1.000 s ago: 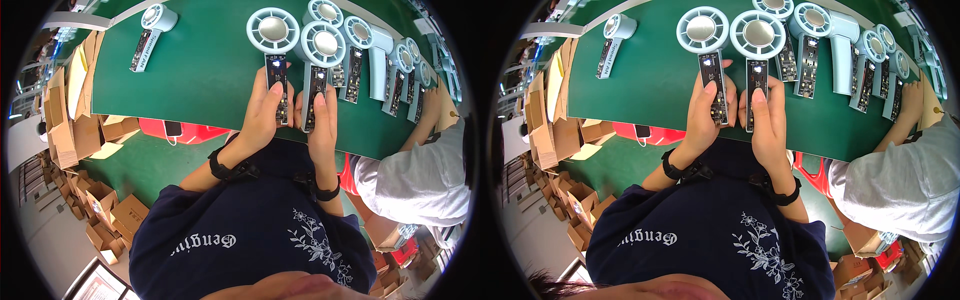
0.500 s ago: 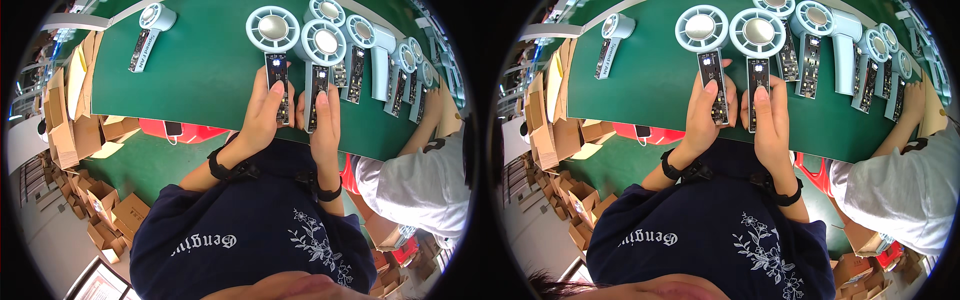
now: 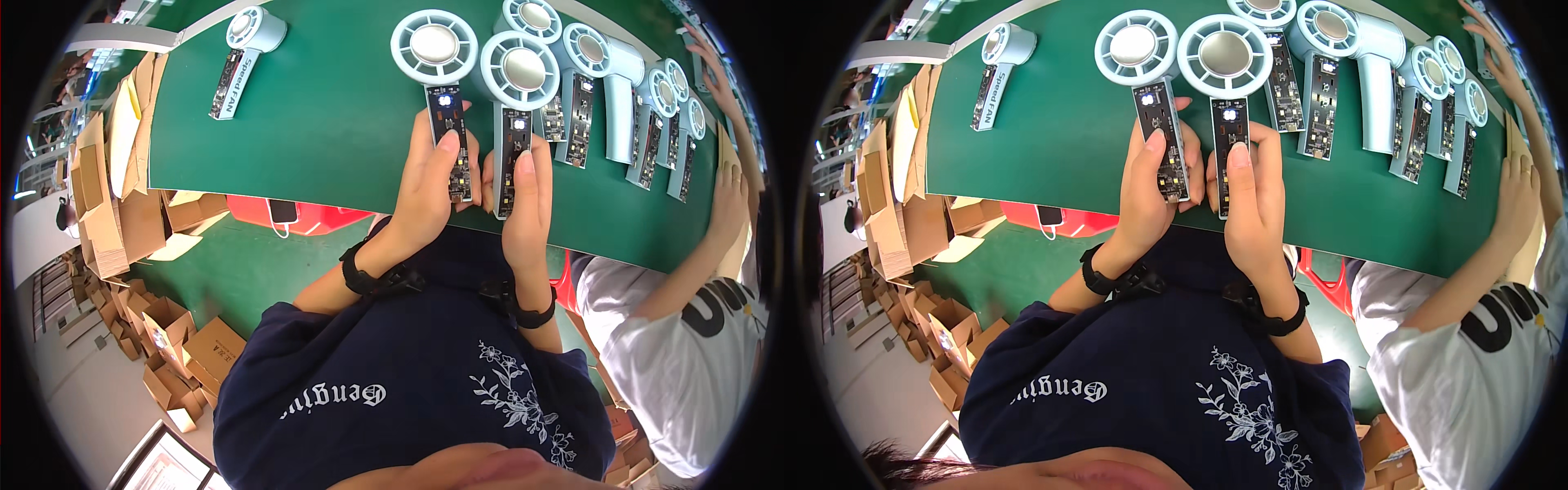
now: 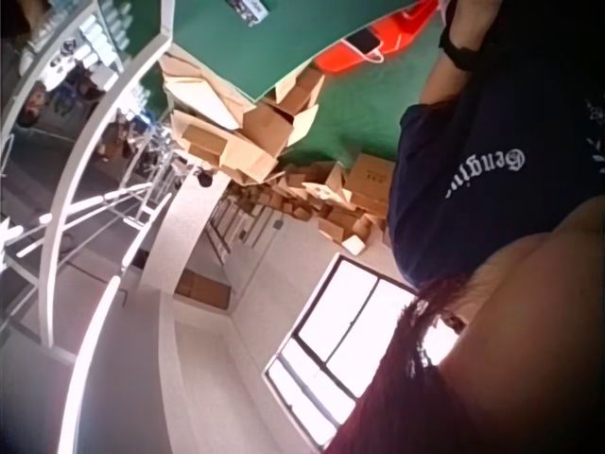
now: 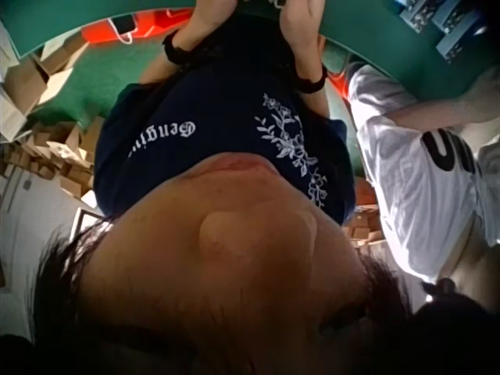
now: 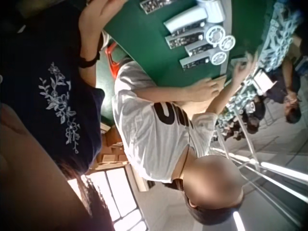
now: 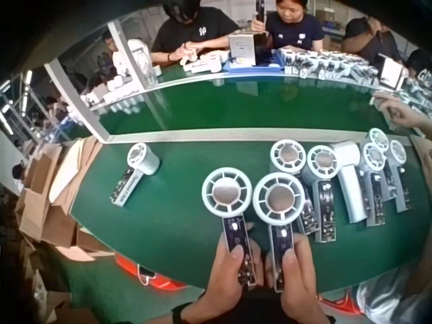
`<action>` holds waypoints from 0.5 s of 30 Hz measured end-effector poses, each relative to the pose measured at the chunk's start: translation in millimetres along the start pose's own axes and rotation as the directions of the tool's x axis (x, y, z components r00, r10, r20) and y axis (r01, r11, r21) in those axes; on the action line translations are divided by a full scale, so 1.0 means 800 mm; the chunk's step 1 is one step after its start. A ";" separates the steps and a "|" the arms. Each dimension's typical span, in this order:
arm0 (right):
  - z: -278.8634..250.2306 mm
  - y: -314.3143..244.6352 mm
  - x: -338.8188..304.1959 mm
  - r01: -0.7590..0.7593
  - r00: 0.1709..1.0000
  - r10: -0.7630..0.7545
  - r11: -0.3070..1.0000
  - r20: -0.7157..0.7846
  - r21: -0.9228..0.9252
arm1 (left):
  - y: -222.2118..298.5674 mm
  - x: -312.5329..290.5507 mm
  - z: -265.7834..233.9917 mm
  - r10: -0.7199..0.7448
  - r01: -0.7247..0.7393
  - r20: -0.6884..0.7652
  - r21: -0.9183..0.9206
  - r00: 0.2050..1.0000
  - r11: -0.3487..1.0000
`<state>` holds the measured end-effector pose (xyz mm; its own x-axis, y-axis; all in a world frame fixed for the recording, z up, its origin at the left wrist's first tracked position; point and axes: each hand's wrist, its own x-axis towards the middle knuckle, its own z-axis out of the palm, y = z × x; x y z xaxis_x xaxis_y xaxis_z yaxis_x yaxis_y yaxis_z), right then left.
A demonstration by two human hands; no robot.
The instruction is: Assembling components and checking the functionality of small handheld portable fans on an assembly line.
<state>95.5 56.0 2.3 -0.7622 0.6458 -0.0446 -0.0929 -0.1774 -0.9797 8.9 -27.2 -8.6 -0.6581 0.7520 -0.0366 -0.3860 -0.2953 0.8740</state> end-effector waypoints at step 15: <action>-0.001 0.005 0.001 0.028 1.000 -0.027 0.998 -0.009 0.060 | 0.006 -0.001 0.005 -0.007 0.008 -0.006 0.101 1.000 0.995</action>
<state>95.2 56.3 -1.6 -0.7536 0.6571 -0.0197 -0.1525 -0.2039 -0.9670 10.3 -27.2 -2.6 -0.6592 0.7505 -0.0460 -0.3238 -0.2281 0.9182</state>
